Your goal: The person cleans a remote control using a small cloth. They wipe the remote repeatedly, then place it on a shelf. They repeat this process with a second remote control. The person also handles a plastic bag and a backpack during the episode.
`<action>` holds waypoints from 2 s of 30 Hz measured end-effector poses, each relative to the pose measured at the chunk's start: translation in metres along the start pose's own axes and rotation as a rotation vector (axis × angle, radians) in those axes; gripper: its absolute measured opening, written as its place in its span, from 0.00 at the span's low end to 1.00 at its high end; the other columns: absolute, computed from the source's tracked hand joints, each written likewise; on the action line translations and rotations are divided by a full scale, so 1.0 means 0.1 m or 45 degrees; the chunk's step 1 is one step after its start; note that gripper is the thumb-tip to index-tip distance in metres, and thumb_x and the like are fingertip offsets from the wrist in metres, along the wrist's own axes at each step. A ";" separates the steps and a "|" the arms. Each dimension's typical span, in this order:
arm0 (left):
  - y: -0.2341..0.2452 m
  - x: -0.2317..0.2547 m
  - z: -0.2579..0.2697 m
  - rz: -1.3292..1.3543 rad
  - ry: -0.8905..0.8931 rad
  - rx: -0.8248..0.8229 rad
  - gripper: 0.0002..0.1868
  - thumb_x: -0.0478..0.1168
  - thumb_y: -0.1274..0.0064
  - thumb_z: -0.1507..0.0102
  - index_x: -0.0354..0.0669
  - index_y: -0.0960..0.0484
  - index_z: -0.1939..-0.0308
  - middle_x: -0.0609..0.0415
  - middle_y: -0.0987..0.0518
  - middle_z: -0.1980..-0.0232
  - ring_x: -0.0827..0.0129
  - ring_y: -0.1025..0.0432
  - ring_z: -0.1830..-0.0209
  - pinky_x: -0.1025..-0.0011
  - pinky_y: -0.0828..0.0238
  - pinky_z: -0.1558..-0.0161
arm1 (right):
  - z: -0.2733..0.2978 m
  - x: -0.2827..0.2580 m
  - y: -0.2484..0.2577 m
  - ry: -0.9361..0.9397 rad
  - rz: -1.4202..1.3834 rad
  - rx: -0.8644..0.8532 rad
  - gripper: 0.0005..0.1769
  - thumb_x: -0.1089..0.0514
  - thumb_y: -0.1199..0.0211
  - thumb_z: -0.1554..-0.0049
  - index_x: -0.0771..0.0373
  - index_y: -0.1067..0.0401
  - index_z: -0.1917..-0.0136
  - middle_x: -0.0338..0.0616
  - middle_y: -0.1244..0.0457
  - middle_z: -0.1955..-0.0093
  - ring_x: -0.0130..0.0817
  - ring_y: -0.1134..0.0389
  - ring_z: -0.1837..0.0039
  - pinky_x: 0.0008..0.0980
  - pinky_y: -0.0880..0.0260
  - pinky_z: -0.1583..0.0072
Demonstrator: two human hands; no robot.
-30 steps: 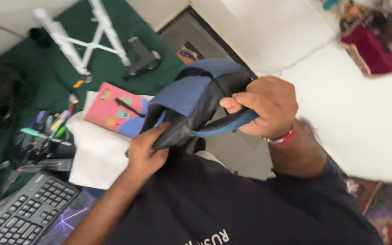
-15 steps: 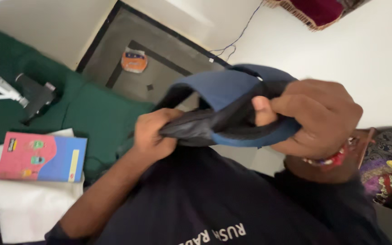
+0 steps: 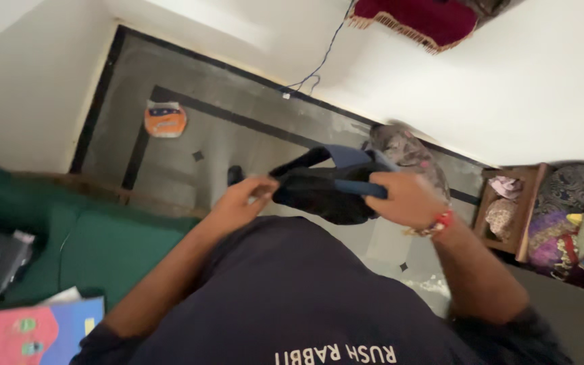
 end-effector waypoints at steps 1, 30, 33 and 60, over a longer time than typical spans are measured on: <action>0.07 -0.24 -0.07 0.054 0.078 -0.019 0.14 0.35 0.48 0.33 0.40 0.22 0.43 0.51 0.17 0.45 0.64 0.21 0.46 0.68 0.25 0.44 | -0.19 0.14 -0.09 -0.010 -0.016 0.013 0.12 0.47 0.37 0.48 0.57 0.25 0.60 0.48 0.32 0.69 0.44 0.29 0.66 0.43 0.31 0.62; -0.41 -0.34 -1.90 -0.006 0.892 0.540 0.13 0.41 0.49 0.34 0.44 0.19 0.46 0.49 0.15 0.47 0.60 0.20 0.46 0.66 0.25 0.45 | -4.76 3.27 -1.71 -0.203 0.005 -0.586 0.26 0.41 0.42 0.39 0.63 0.26 0.40 0.60 0.33 0.39 0.56 0.33 0.35 0.49 0.32 0.35; -0.43 -0.32 -1.84 -0.062 1.042 0.615 0.13 0.41 0.49 0.35 0.44 0.18 0.47 0.49 0.16 0.47 0.60 0.20 0.48 0.65 0.26 0.46 | -5.01 3.29 -1.65 -0.219 -0.031 -0.481 0.24 0.44 0.40 0.39 0.66 0.26 0.41 0.62 0.33 0.39 0.57 0.33 0.35 0.48 0.33 0.35; -0.72 -0.22 -1.78 -0.062 0.782 0.991 0.09 0.38 0.50 0.33 0.45 0.17 0.51 0.53 0.13 0.59 0.69 0.20 0.64 0.70 0.24 0.60 | -4.05 2.38 -1.53 0.337 -0.573 -0.331 0.12 0.51 0.34 0.42 0.61 0.26 0.55 0.48 0.32 0.66 0.38 0.29 0.63 0.37 0.31 0.57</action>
Point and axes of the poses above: each hand's wrist, its own z-axis away from the middle knuckle, its own y-axis out of the back of the hand, x = y × z, the point moved 3 cm from there along -z, towards the middle knuckle
